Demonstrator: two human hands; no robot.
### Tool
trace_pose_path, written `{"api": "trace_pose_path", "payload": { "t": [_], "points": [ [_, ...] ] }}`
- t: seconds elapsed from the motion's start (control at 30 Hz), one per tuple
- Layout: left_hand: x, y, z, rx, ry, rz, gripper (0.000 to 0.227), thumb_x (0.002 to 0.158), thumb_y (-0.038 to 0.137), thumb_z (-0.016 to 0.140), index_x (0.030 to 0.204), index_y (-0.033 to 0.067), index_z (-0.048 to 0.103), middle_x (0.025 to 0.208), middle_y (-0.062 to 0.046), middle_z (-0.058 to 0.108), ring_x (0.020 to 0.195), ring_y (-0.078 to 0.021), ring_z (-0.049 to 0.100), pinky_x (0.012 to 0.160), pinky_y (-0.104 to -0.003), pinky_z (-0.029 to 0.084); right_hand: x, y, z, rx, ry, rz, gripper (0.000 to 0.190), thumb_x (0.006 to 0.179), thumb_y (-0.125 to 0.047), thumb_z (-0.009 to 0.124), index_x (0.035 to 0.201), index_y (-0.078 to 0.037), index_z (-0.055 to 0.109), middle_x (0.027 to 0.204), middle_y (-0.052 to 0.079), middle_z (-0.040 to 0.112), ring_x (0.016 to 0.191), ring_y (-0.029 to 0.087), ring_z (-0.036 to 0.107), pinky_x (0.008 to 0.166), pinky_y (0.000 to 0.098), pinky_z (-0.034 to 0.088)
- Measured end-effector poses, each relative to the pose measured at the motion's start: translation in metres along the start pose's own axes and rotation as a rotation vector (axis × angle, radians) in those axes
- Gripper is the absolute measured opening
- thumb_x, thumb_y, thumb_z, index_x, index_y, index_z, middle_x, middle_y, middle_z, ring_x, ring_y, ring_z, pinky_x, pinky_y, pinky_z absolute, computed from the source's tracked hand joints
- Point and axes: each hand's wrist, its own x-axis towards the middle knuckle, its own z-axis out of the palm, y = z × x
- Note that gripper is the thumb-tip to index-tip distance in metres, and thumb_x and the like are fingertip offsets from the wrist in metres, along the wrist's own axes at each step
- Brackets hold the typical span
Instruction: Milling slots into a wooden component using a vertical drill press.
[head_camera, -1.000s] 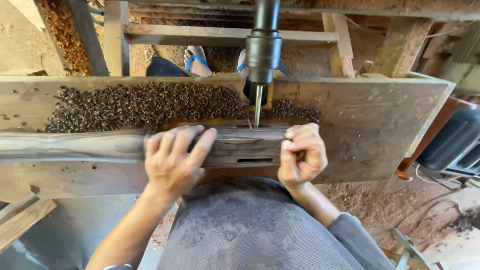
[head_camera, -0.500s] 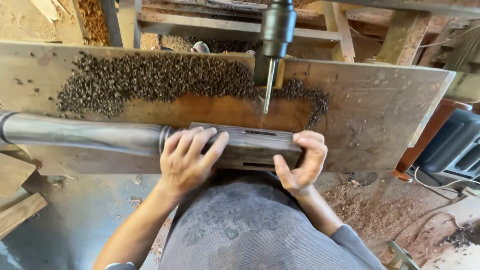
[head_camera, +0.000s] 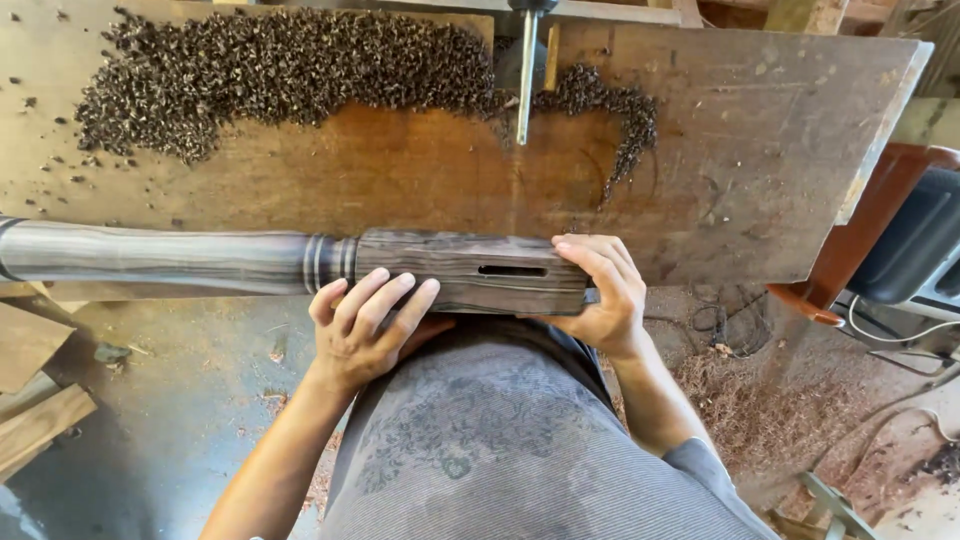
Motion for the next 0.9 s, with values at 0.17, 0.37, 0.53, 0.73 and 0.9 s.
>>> {"api": "trace_pose_path", "payload": {
  "t": [0.17, 0.37, 0.53, 0.73, 0.9],
  "points": [
    [-0.001, 0.006, -0.004, 0.017, -0.037, -0.03, 0.048, 0.094, 0.053, 0.077, 0.132, 0.0238, 0.073, 0.133, 0.001, 0.061, 0.128, -0.0174, 0.054, 0.119, -0.042, 0.025, -0.006, 0.004, 0.005, 0.009, 0.031, -0.057, 0.073, 0.067, -0.033, 0.097, 0.122, -0.001, 0.062, 0.12, 0.018, 0.071, 0.109, 0.034, 0.069, 0.096, 0.0431, 0.057],
    [0.01, 0.017, -0.008, 0.115, -0.083, -0.067, 0.063, 0.093, 0.064, 0.072, 0.135, 0.0165, 0.073, 0.137, -0.002, 0.061, 0.131, -0.0185, 0.054, 0.12, -0.045, 0.019, -0.01, 0.008, 0.009, 0.029, 0.055, -0.08, 0.074, 0.07, -0.033, 0.097, 0.125, -0.001, 0.059, 0.123, 0.018, 0.069, 0.111, 0.034, 0.068, 0.097, 0.0437, 0.057],
    [0.032, 0.025, -0.011, 0.066, -0.177, -0.059, 0.059, 0.096, 0.064, 0.069, 0.142, 0.0269, 0.068, 0.146, -0.004, 0.058, 0.137, -0.0211, 0.048, 0.121, -0.047, 0.016, -0.012, 0.01, 0.008, 0.015, 0.044, -0.075, 0.072, 0.071, -0.032, 0.096, 0.125, -0.002, 0.059, 0.124, 0.018, 0.069, 0.112, 0.035, 0.068, 0.098, 0.0442, 0.057],
    [0.02, 0.003, -0.012, -0.012, -0.117, 0.087, 0.046, 0.103, 0.052, 0.069, 0.145, 0.0355, 0.063, 0.15, -0.002, 0.055, 0.142, -0.0212, 0.047, 0.122, -0.05, 0.02, -0.006, 0.005, 0.003, 0.014, 0.04, -0.033, 0.072, 0.073, -0.037, 0.096, 0.125, -0.001, 0.061, 0.122, 0.016, 0.071, 0.11, 0.032, 0.07, 0.095, 0.0418, 0.058],
    [0.031, -0.021, -0.009, 0.122, -0.133, -0.003, 0.041, 0.099, 0.037, 0.072, 0.14, 0.0317, 0.065, 0.144, -0.004, 0.058, 0.136, -0.0236, 0.052, 0.119, -0.051, 0.025, 0.02, -0.008, -0.003, 0.068, 0.039, 0.141, 0.084, 0.064, -0.046, 0.092, 0.127, 0.001, 0.064, 0.117, 0.013, 0.071, 0.107, 0.029, 0.072, 0.095, 0.0384, 0.059]
  ]
}}
